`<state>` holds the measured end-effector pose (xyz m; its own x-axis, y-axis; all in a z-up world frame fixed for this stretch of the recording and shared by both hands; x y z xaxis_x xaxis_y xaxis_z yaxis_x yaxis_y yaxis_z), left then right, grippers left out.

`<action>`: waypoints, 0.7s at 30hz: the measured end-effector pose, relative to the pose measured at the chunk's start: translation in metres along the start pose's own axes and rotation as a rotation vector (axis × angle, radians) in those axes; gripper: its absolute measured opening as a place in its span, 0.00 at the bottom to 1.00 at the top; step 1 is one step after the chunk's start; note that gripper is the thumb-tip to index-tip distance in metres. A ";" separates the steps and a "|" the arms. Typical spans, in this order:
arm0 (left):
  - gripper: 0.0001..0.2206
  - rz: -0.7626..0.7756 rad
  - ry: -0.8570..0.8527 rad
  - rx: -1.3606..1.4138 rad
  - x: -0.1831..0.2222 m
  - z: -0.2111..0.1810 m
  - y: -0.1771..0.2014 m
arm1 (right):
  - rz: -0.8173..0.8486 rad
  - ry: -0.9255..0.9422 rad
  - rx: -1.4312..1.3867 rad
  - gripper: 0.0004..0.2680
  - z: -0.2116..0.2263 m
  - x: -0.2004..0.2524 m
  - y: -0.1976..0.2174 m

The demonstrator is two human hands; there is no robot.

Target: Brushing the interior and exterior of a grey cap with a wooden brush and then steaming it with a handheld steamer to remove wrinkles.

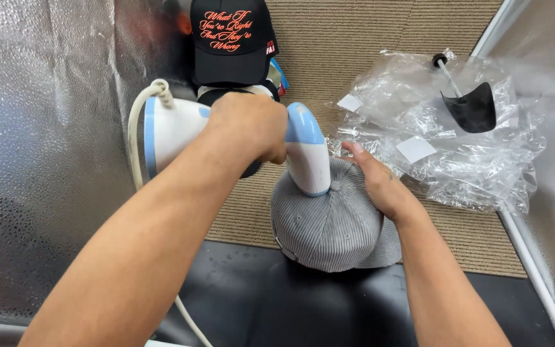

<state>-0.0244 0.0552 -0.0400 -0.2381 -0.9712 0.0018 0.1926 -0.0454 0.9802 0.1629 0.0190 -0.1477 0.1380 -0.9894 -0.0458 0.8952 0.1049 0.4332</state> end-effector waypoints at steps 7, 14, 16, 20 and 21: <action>0.18 0.057 0.039 0.110 -0.039 -0.008 -0.009 | 0.000 -0.010 0.012 0.30 -0.005 -0.001 -0.003; 0.20 0.074 0.071 0.119 -0.011 0.001 -0.002 | -0.037 0.055 0.157 0.29 -0.002 0.005 0.001; 0.20 0.097 0.098 0.137 0.011 0.011 -0.001 | -0.035 0.059 0.196 0.28 -0.002 0.006 0.003; 0.27 0.173 0.216 0.183 0.066 0.043 -0.019 | -0.045 0.081 0.222 0.26 -0.001 0.006 0.001; 0.29 0.206 0.242 0.208 0.080 0.051 -0.027 | -0.056 0.076 0.232 0.25 0.000 0.006 0.001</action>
<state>-0.0974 -0.0096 -0.0561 0.0220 -0.9833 0.1804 0.0092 0.1806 0.9835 0.1651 0.0131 -0.1478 0.1300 -0.9817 -0.1393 0.7821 0.0152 0.6229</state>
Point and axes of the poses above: each hand's wrist, its own x-axis away from the middle knuckle, its own y-axis out of the back of the hand, z = x × y, the point moved 8 cm from there along -x, towards the middle knuckle, and after that the axes turned 7 degrees about y, right-handed, at the moved point
